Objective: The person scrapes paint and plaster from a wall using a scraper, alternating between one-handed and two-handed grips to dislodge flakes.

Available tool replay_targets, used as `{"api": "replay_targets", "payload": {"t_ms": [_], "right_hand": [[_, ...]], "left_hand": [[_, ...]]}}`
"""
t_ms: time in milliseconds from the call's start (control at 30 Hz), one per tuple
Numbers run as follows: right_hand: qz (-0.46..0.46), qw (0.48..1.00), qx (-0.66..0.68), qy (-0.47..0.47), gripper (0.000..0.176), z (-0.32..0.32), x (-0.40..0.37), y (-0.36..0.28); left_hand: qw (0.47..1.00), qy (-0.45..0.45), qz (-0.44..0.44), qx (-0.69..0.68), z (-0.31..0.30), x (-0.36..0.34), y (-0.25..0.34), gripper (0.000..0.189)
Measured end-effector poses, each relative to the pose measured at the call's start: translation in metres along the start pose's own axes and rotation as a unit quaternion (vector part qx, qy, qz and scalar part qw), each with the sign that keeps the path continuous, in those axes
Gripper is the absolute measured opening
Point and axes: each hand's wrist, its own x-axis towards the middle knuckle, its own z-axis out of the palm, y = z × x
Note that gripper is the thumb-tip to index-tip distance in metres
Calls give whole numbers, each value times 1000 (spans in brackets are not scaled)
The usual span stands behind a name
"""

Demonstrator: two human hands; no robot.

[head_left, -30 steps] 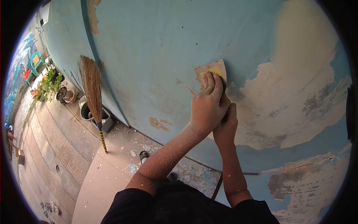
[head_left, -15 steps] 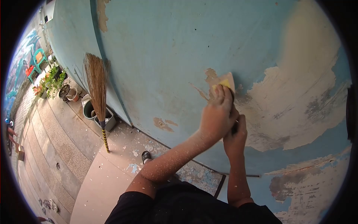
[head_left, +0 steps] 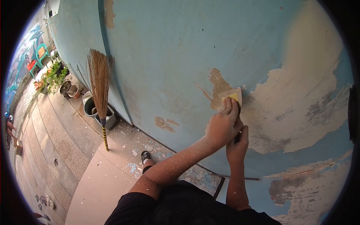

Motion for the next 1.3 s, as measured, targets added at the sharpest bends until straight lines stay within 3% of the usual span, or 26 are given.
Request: {"api": "replay_targets", "payload": {"t_ms": [100,200,267,333,567,633,767,900,967,1033,1200,1233,1300], "right_hand": [[-4,998,-8,-62,16,25,25,1],[30,993,-6,-116,15,40,35,-2],[13,995,-7,-95,15,28,14,6],[6,1000,-4,-28,15,12,-5,10],[55,997,-15,-55,15,-1,-3,-8],[28,998,23,-49,16,5,-9,13],[52,998,27,-25,18,-5,-11,15],[26,998,2,-51,21,4,2,35],[70,997,15,-35,23,12,7,44],[58,997,-12,-39,22,7,3,40],[34,999,3,-14,25,43,-2,16],[74,996,-8,-46,24,54,6,19],[66,997,0,-48,25,64,11,16]], "left_hand": [[995,13,-49,82,-15,21,-24,59],[994,39,-76,74,-24,25,-41,60],[994,25,-84,59,-16,9,-27,60],[997,23,-6,77,-2,-8,-11,59],[993,-91,-80,0,-9,1,-9,58],[998,-27,-50,10,-2,-11,-7,57],[999,-12,-8,44,9,-23,5,59],[997,-15,-63,42,18,-16,-9,58],[997,-5,-40,63,25,-10,-18,56],[996,-7,-32,78,24,-12,-12,56],[998,-11,-42,35,-9,-8,-30,61],[998,-13,-45,33,-15,-2,-39,61],[994,-30,-106,20,-29,13,-56,63]]}}
